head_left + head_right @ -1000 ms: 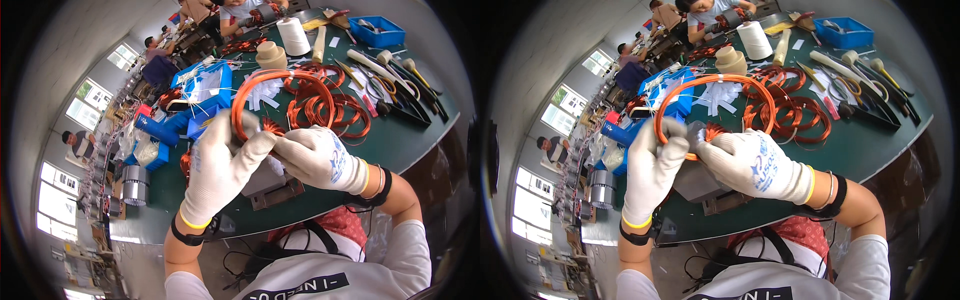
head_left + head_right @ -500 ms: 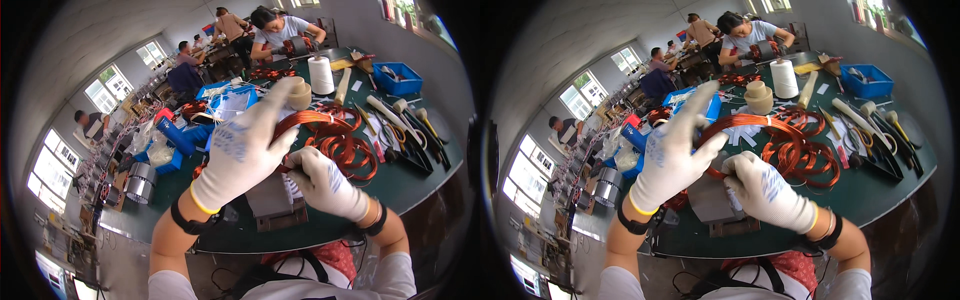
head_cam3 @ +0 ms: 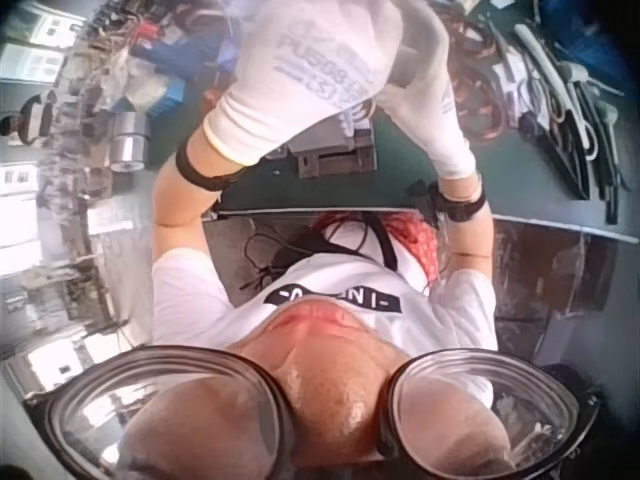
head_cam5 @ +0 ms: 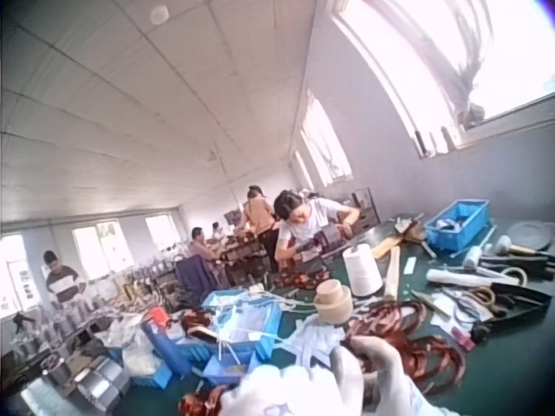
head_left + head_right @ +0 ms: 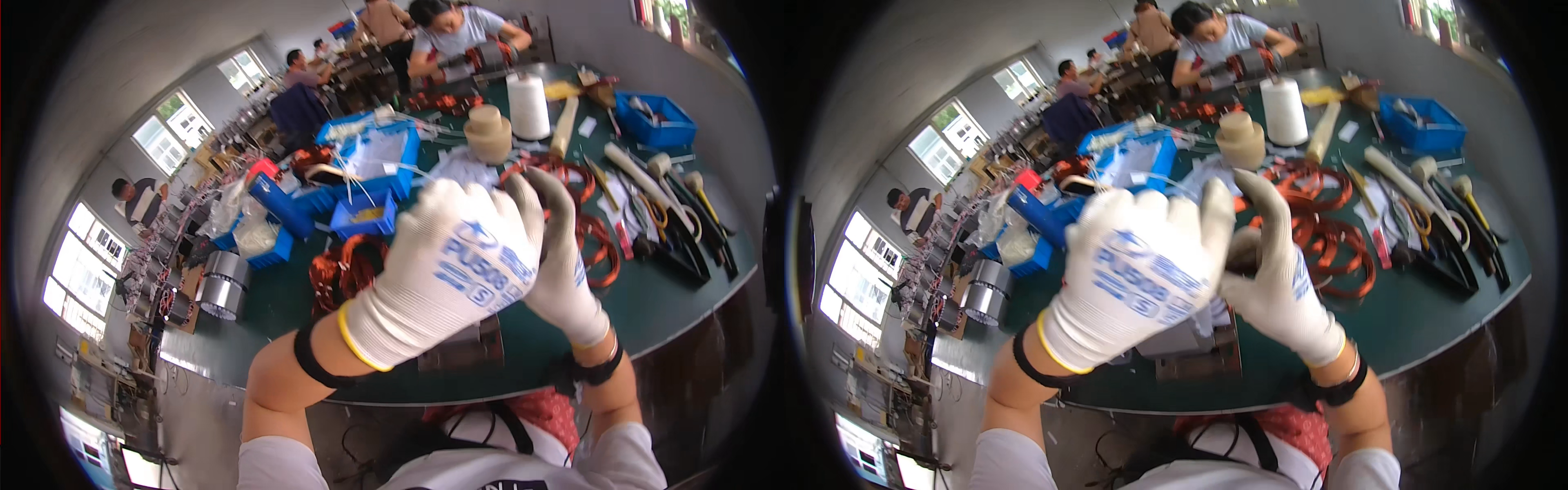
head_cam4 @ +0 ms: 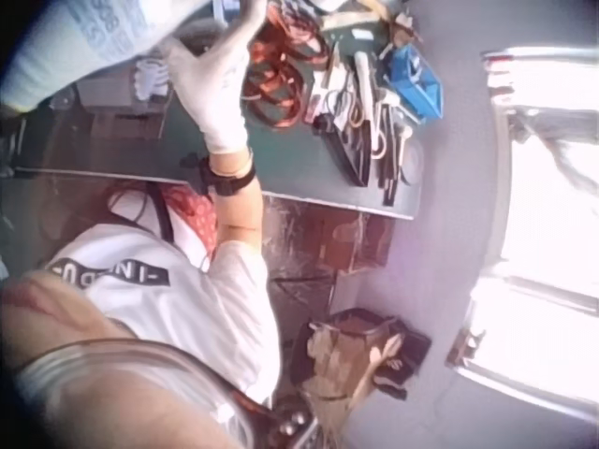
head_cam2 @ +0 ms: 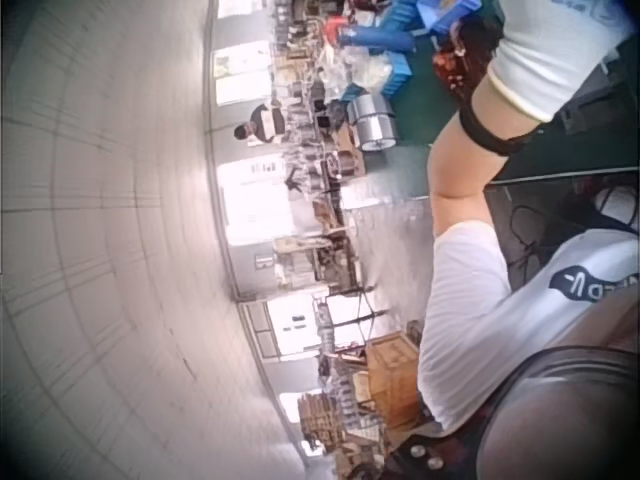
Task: Manually winding and inserting copper wire coils into a motor stator.
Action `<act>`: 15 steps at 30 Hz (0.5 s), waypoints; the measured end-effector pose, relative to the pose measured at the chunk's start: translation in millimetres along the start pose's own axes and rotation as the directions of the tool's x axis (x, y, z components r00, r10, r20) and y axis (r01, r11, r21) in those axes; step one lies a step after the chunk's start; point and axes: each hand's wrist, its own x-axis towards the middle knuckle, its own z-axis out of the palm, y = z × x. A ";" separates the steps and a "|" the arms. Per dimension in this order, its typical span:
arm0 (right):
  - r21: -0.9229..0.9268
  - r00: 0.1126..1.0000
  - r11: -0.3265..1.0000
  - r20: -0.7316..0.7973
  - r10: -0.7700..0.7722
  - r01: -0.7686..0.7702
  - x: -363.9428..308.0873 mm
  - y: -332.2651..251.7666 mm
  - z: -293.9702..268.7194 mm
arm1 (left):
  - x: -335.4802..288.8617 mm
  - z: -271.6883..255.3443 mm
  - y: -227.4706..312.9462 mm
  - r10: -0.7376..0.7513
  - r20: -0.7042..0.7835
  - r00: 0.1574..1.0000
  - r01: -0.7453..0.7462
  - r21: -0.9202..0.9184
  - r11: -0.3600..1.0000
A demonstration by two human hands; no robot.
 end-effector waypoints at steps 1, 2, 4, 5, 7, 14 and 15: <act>0.328 0.975 0.920 0.123 0.186 -0.217 -3.9 5.6 2.5 | -2.7 -0.3 -1.2 -0.020 -0.023 1.000 0.020 -0.013 1.000; 0.420 0.967 0.873 0.161 0.197 -0.248 -3.5 6.7 -0.2 | -4.9 -3.1 -2.8 -0.095 0.099 0.991 0.108 -0.143 0.984; 0.543 0.939 0.768 0.228 0.256 -0.341 2.2 14.3 -12.5 | -14.7 6.2 -12.9 -0.294 0.012 0.956 0.252 -0.546 0.799; 0.581 0.919 0.713 0.264 0.292 -0.393 6.5 22.4 -21.0 | -26.3 11.3 -8.8 -0.415 -0.024 0.909 0.310 -0.627 0.715; 0.611 0.884 0.640 0.300 0.357 -0.466 16.6 44.3 -28.4 | -61.4 23.2 -9.5 -0.664 -0.032 0.747 0.387 -0.791 0.474; 0.747 0.890 0.494 0.311 0.332 -0.445 7.6 57.7 -27.3 | -151.4 72.9 4.0 -0.897 0.175 0.406 0.520 -0.851 0.069; 0.840 0.861 0.268 0.372 0.345 -0.471 16.3 52.5 -43.6 | -138.6 66.4 0.4 -0.858 0.146 0.493 0.462 -0.880 0.116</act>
